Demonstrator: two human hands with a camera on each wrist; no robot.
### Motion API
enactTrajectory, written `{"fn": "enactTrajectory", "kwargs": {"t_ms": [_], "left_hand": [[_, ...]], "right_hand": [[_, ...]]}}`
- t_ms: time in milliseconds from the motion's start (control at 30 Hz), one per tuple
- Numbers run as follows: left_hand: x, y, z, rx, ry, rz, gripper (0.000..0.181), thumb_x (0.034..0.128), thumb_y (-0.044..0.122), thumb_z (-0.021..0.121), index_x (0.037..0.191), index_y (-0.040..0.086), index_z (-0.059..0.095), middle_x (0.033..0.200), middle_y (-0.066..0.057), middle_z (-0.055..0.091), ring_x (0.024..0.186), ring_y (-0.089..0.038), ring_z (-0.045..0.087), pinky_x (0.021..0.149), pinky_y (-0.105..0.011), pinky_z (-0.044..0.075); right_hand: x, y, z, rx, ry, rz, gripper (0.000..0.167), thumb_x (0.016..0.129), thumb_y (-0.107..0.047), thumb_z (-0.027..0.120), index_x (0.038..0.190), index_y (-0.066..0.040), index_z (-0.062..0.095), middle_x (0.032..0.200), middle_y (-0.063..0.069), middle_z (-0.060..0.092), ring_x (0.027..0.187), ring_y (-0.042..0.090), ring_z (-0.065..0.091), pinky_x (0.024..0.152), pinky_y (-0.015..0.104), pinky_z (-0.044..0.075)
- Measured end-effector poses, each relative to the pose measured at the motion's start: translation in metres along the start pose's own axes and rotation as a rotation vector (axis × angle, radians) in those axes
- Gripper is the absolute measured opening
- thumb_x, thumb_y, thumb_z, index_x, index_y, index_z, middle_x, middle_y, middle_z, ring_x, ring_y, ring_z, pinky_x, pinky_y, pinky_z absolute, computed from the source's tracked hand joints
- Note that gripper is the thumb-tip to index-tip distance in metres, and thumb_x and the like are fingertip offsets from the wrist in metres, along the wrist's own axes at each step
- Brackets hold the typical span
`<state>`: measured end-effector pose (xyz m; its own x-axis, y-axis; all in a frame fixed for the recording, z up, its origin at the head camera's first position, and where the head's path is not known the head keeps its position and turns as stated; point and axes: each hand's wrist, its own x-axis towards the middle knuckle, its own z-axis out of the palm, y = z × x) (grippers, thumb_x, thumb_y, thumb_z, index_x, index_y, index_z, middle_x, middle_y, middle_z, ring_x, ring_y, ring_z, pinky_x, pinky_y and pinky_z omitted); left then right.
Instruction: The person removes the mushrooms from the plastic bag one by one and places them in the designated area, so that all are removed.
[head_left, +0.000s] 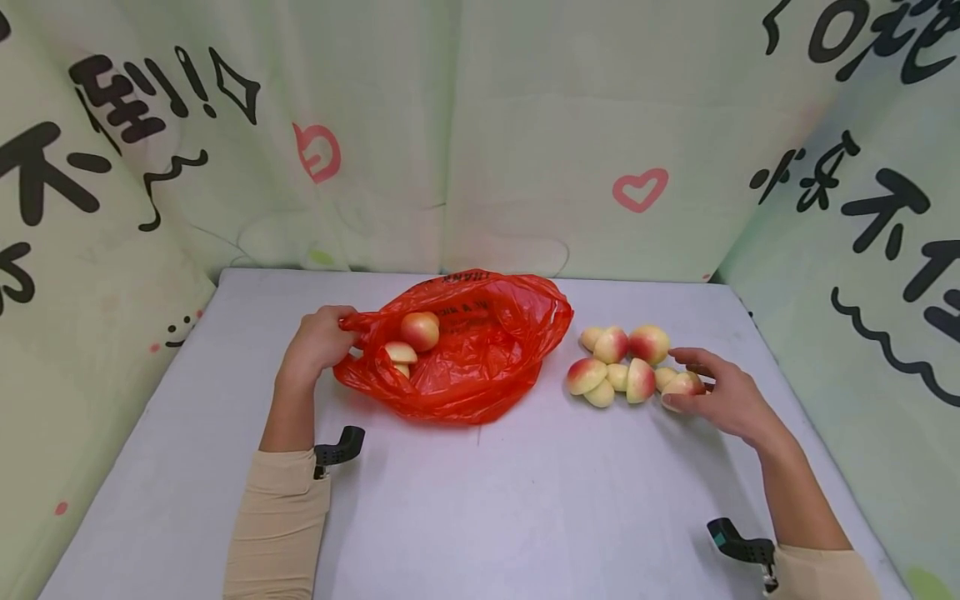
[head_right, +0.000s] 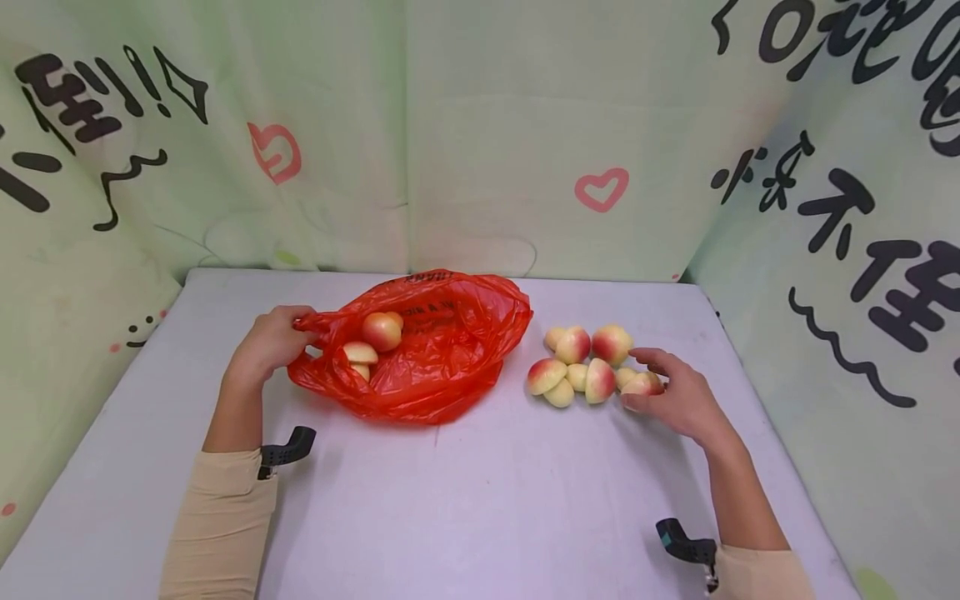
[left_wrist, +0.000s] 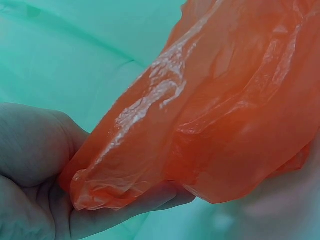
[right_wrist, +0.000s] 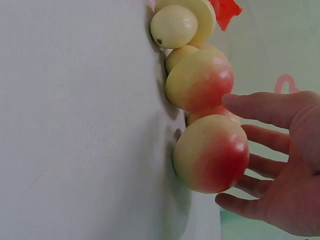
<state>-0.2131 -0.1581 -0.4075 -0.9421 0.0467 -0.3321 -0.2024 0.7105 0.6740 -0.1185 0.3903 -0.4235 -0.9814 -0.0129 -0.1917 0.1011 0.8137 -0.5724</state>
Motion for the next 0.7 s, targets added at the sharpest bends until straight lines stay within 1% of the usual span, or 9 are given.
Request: {"fn": "enactTrajectory", "kwargs": {"t_ms": [300, 467, 700], "left_hand": [[-0.0001, 0.0005, -0.0008, 0.003, 0.004, 0.005, 0.036, 0.1045, 0.015, 0.056, 0.138, 0.003, 0.060, 0.125, -0.023, 0.069, 0.102, -0.033, 0.066, 0.082, -0.035, 0.063], [0.0012, -0.0002, -0.0008, 0.007, 0.006, 0.005, 0.037, 0.1042, 0.015, 0.055, 0.140, 0.003, 0.059, 0.126, -0.023, 0.068, 0.104, -0.034, 0.066, 0.082, -0.036, 0.063], [0.0009, 0.0008, -0.0001, 0.021, 0.010, 0.014, 0.034, 0.1046, 0.014, 0.054, 0.136, 0.002, 0.062, 0.123, -0.024, 0.070, 0.100, -0.033, 0.068, 0.081, -0.035, 0.062]], "right_hand": [[0.0004, -0.0020, -0.0007, 0.001, 0.023, 0.003, 0.081, 0.091, -0.031, 0.080, 0.156, -0.003, 0.040, 0.157, 0.036, 0.037, 0.137, 0.059, 0.039, 0.102, 0.073, 0.045], [0.0010, -0.0023, -0.0004, 0.013, 0.023, 0.003, 0.080, 0.091, -0.028, 0.080, 0.156, -0.004, 0.040, 0.157, 0.036, 0.037, 0.137, 0.060, 0.040, 0.101, 0.072, 0.047], [0.0012, 0.0008, 0.0029, 0.034, 0.024, -0.005, 0.074, 0.093, -0.022, 0.079, 0.154, -0.003, 0.042, 0.156, 0.034, 0.039, 0.136, 0.059, 0.043, 0.101, 0.066, 0.050]]}}
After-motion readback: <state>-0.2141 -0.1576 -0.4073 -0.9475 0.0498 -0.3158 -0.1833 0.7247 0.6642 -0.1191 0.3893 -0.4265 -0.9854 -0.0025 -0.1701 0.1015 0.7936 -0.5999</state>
